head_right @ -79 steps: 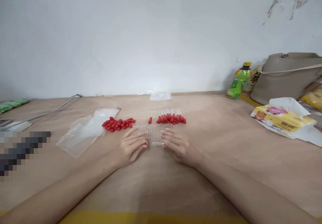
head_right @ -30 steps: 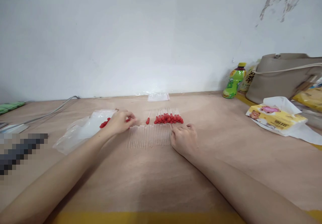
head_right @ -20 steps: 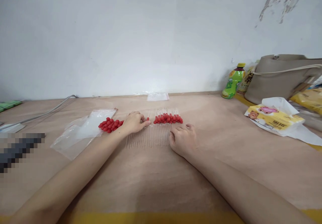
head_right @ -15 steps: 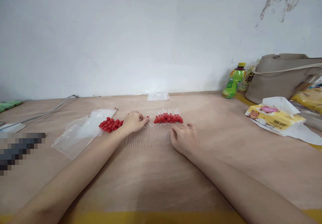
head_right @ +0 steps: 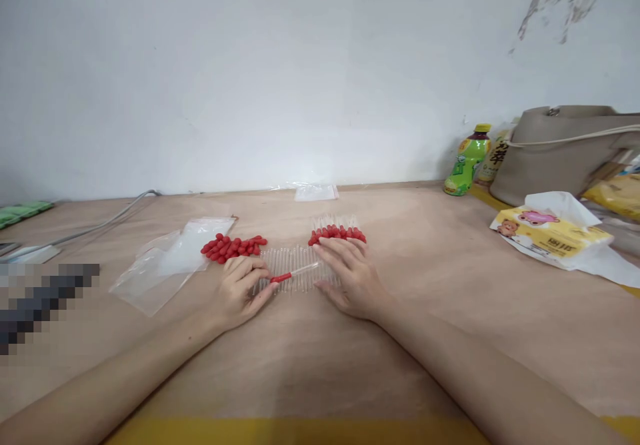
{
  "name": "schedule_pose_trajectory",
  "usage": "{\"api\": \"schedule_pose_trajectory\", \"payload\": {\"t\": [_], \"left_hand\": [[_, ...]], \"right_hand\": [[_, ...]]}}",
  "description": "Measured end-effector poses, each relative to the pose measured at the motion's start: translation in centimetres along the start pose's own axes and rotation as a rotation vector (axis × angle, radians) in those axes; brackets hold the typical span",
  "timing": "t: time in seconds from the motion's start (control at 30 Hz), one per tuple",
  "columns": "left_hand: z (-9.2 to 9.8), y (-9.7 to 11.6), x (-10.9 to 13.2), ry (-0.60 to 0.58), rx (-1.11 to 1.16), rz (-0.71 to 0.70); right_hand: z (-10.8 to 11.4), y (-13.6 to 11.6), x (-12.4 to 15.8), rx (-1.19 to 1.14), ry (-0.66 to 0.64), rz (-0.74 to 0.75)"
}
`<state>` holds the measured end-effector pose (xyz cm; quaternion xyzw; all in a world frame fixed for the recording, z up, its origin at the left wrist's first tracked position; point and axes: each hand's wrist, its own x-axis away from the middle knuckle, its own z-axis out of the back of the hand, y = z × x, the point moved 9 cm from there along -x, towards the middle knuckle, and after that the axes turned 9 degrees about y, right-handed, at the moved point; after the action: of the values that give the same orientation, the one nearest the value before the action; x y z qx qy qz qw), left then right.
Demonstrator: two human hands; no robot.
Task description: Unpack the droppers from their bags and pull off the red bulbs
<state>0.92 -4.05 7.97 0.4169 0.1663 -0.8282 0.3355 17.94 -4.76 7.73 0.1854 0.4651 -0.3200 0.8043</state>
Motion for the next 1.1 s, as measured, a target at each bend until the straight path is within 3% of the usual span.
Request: {"api": "schedule_pose_trajectory", "payload": {"t": [0.17,0.4,0.53,0.63,1.1], "left_hand": [[-0.1,1.2,0.1,0.023,0.075,-0.058],[-0.3,2.1,-0.3,0.007,0.130,-0.092],[-1.2,3.3,-0.3,-0.050,0.178,-0.176],[-1.4,3.8,0.0,-0.025,0.216,-0.224],[-0.6,5.3,0.2,-0.008,0.169,-0.328]], "right_hand": [[-1.5,-1.2,0.2,-0.022,-0.094,0.082],[-1.7,-2.0,-0.1,-0.117,-0.047,0.087],[-1.7,-2.9,-0.3,-0.155,-0.046,0.101],[-1.8,-3.5,-0.3,-0.189,-0.035,0.099],[-1.6,-5.0,0.1,-0.296,-0.007,0.177]]}}
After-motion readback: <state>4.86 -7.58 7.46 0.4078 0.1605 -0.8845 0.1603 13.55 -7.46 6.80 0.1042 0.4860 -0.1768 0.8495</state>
